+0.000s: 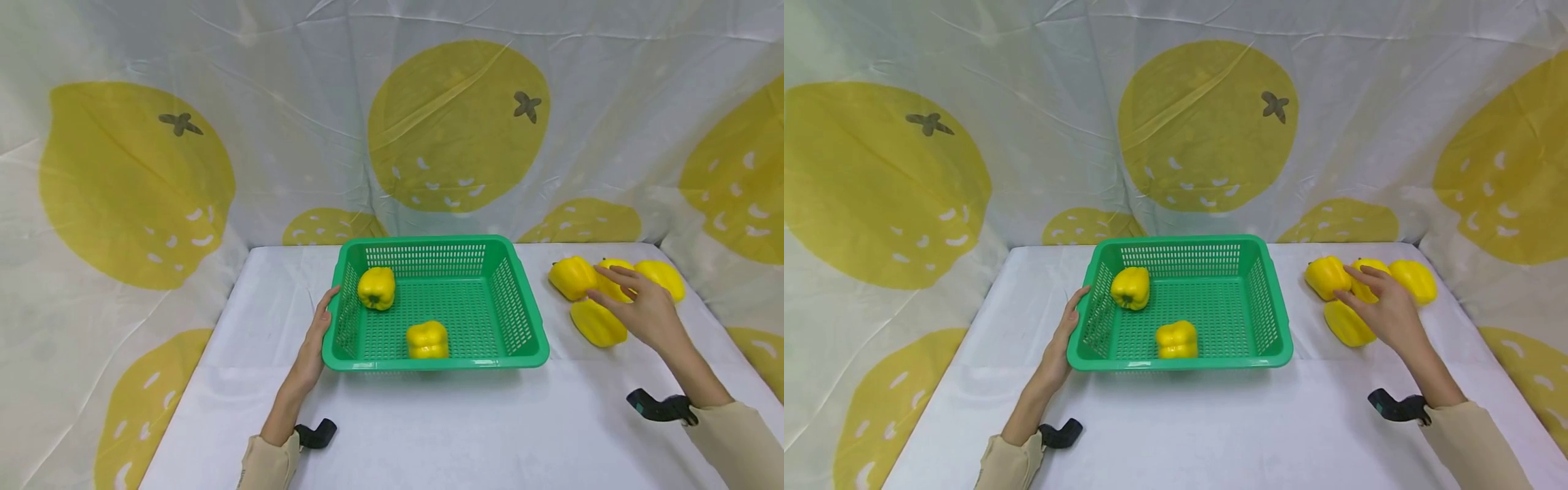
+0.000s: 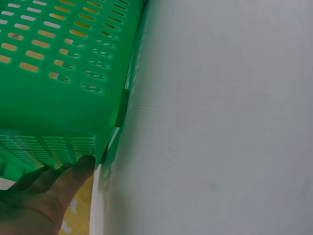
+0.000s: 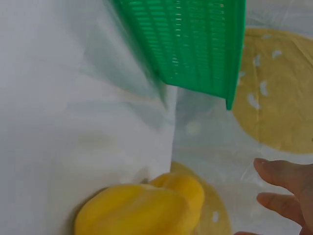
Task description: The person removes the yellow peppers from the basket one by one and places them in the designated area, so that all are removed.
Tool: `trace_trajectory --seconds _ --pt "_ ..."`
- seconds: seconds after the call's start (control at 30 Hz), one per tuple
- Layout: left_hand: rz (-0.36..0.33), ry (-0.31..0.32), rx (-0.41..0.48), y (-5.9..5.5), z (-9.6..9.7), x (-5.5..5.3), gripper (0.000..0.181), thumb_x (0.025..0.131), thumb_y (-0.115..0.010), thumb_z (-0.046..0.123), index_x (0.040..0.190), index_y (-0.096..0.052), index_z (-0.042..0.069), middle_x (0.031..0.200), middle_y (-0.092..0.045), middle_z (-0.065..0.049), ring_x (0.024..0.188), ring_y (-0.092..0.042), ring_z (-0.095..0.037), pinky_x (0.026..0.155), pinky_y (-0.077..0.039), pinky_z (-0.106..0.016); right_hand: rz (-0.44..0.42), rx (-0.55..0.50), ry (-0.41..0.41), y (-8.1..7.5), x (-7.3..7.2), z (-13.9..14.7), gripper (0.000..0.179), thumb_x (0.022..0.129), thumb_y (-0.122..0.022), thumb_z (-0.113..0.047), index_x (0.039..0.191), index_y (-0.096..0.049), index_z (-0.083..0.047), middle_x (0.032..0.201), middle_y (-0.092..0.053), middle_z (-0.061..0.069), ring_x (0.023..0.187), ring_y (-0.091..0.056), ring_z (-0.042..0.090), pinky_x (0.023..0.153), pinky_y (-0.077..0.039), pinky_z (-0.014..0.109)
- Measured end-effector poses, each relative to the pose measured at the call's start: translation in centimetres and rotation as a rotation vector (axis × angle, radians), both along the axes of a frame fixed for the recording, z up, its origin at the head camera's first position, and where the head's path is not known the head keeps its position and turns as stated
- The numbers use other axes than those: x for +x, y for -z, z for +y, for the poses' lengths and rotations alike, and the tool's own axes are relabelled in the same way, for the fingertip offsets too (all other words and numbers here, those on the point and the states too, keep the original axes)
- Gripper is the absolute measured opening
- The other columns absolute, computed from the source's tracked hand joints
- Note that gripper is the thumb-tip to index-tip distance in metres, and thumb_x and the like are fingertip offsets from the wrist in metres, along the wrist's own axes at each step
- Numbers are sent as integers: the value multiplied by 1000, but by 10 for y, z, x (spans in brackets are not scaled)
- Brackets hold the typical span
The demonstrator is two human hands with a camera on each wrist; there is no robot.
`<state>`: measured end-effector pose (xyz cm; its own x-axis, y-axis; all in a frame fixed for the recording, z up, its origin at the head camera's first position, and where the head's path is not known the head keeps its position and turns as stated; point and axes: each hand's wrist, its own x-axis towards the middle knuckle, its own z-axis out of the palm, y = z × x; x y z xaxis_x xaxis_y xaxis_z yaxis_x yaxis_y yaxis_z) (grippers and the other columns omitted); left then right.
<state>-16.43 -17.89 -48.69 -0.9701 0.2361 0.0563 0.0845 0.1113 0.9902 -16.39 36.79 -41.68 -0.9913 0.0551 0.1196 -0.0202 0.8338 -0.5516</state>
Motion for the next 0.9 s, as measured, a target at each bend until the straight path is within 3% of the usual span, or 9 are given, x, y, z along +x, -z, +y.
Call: trace_trajectory --seconds 0.27,0.5,0.6,0.9 --pt "-1 1 1 0 0 0 51 114 -15 44 164 -18 38 173 -12 5 150 -22 -24 122 -13 -53 -35 0 -77 -36 -17 -30 72 99 -67 -49 157 -45 -11 156 -42 32 132 -48 60 98 -47 67" --pt "-18 -3 -9 -1 0 1 50 114 -16 46 164 -19 39 171 -18 3 143 -30 -24 113 -26 -25 -57 -64 -167 -61 -28 -60 74 97 -70 -48 157 -45 -13 161 -38 27 140 -44 54 104 -46 62" --pt "-21 -6 -12 -1 -1 0 50 114 -16 45 163 -19 39 171 -18 2 142 -31 -23 109 -28 -19 -34 -71 -218 -68 -34 -73 71 98 -71 -43 156 -47 -12 160 -40 27 139 -45 54 107 -44 63" --pt "-20 -14 -22 0 1 -3 51 114 -17 45 164 -19 37 173 -15 1 143 -31 -25 111 -30 -26 36 -97 -384 -76 -51 -107 62 99 -72 -30 155 -50 -14 159 -44 22 138 -49 51 109 -42 66"
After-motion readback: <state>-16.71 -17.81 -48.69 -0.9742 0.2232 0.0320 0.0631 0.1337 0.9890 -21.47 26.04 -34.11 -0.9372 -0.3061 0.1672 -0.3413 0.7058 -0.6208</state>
